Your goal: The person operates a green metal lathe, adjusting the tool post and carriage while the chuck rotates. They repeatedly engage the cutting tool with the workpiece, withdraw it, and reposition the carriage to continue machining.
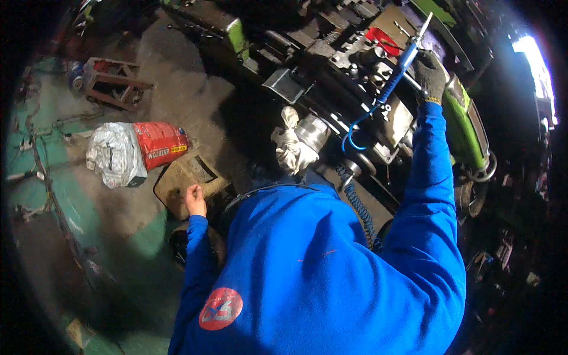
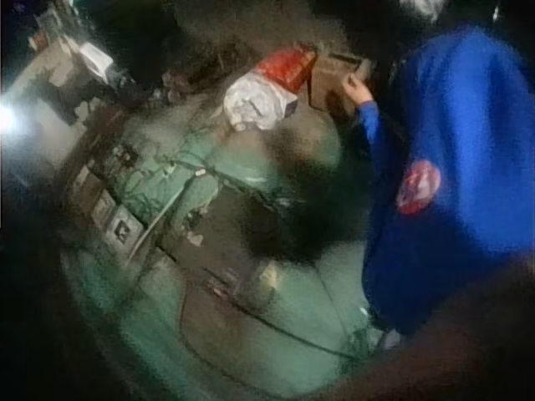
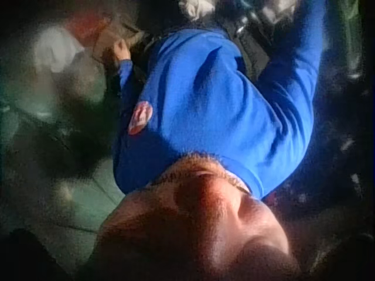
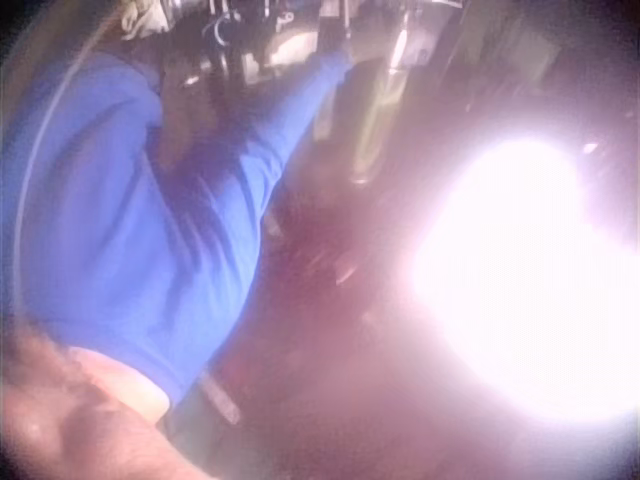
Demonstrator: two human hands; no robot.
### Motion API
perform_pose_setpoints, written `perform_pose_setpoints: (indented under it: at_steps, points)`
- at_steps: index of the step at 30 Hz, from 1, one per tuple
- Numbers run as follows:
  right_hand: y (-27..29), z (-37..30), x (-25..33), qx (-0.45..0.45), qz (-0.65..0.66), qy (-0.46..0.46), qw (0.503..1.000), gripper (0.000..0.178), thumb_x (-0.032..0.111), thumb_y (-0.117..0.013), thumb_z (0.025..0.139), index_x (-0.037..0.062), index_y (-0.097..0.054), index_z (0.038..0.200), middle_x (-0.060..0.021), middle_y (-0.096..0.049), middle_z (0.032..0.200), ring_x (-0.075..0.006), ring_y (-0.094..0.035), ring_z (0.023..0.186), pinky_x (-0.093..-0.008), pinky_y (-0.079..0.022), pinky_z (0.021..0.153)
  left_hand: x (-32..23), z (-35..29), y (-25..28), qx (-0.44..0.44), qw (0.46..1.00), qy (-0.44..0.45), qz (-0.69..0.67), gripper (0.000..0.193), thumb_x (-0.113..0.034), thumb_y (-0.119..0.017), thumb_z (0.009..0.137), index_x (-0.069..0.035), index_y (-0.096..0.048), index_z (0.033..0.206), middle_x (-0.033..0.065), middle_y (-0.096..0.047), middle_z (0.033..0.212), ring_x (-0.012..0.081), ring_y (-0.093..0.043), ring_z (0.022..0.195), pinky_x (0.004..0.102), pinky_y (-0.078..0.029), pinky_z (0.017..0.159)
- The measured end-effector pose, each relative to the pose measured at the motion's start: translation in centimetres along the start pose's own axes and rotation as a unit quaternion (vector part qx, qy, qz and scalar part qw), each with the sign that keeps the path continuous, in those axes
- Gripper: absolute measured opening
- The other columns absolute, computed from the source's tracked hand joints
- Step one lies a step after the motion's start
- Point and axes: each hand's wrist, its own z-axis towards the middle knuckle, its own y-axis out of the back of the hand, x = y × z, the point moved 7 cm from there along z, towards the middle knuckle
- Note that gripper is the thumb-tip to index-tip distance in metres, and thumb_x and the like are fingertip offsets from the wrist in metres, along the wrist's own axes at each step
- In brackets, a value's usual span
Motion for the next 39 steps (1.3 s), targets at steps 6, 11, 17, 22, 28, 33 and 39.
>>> perform_pose_setpoints:
  at_steps: [6,11,17,22,28,33,39]
  points:
    - [-0.8,0.4,-0.9,0.007,0.019,-0.062,0.998,0.032,0.024,-0.068,0.098,0.0065,-0.070,0.125,-0.0104,-0.076,0.109,-0.0223,-0.071,0.092,-0.0342,-0.055,0.085,12.1,-6.7,-0.3,0.002,0.995,0.095,0.006,0.025,-0.024,-0.071,0.099,0.001,-0.069,0.102,0.0095,-0.069,0.092,0.0229,-0.064,0.084,0.0393,-0.053,0.083]
    - [-0.4,-0.7,0.4,-0.029,-0.025,0.026,0.999,0.033,0.025,-0.070,0.098,0.0050,-0.070,0.125,-0.0177,-0.075,0.113,-0.0294,-0.072,0.100,-0.0373,-0.055,0.090,11.8,-13.5,-0.9,0.124,0.975,0.172,0.074,0.028,-0.022,-0.074,0.097,0.000,-0.068,0.112,0.0123,-0.066,0.098,0.0224,-0.063,0.088,0.0392,-0.053,0.083]
    - [0.4,-2.7,3.5,-0.053,0.276,-0.029,0.959,0.028,0.009,-0.068,0.098,0.0019,-0.073,0.125,-0.0065,-0.074,0.099,-0.0125,-0.068,0.086,-0.0290,-0.056,0.077,10.6,-19.3,-0.4,0.149,0.953,0.248,0.090,0.044,-0.043,-0.069,0.100,-0.005,-0.072,0.121,0.0162,-0.074,0.112,0.0325,-0.070,0.102,0.0456,-0.055,0.092]
    - [1.4,-3.5,3.2,-0.048,0.269,-0.054,0.960,0.024,0.008,-0.069,0.096,0.0026,-0.075,0.118,-0.0005,-0.070,0.090,-0.0095,-0.063,0.077,-0.0263,-0.053,0.071,10.3,-18.3,1.1,0.158,0.947,0.207,0.190,0.042,-0.040,-0.071,0.099,-0.004,-0.072,0.120,0.0145,-0.073,0.112,0.0292,-0.069,0.100,0.0483,-0.056,0.091]
    - [2.5,-3.1,2.6,-0.128,0.134,0.016,0.983,0.017,0.013,-0.068,0.096,0.0056,-0.065,0.111,-0.0118,-0.070,0.086,-0.0161,-0.066,0.075,-0.0349,-0.054,0.070,6.9,-18.2,-0.8,0.113,0.949,0.290,-0.044,0.030,-0.026,-0.074,0.098,-0.004,-0.069,0.119,0.0132,-0.068,0.110,0.0272,-0.067,0.091,0.0519,-0.063,0.074]
    - [1.5,-3.3,3.0,-0.053,0.142,-0.028,0.988,0.017,0.017,-0.065,0.098,0.0052,-0.061,0.110,-0.0145,-0.071,0.085,-0.0242,-0.070,0.071,-0.0403,-0.055,0.065,4.6,-18.2,-1.3,0.113,0.976,0.184,-0.006,0.022,-0.023,-0.073,0.099,-0.005,-0.069,0.112,0.0083,-0.064,0.096,0.0232,-0.065,0.084,0.0433,-0.064,0.068]
    - [4.1,-4.7,5.4,-0.040,0.172,-0.009,0.984,0.029,0.009,-0.067,0.092,0.0041,-0.074,0.120,-0.0206,-0.075,0.118,-0.0334,-0.073,0.108,-0.0387,-0.056,0.093,7.4,-16.3,-1.5,0.143,0.963,0.197,0.115,0.024,-0.024,-0.075,0.098,-0.004,-0.069,0.109,0.0082,-0.066,0.097,0.0226,-0.066,0.085,0.0435,-0.063,0.072]
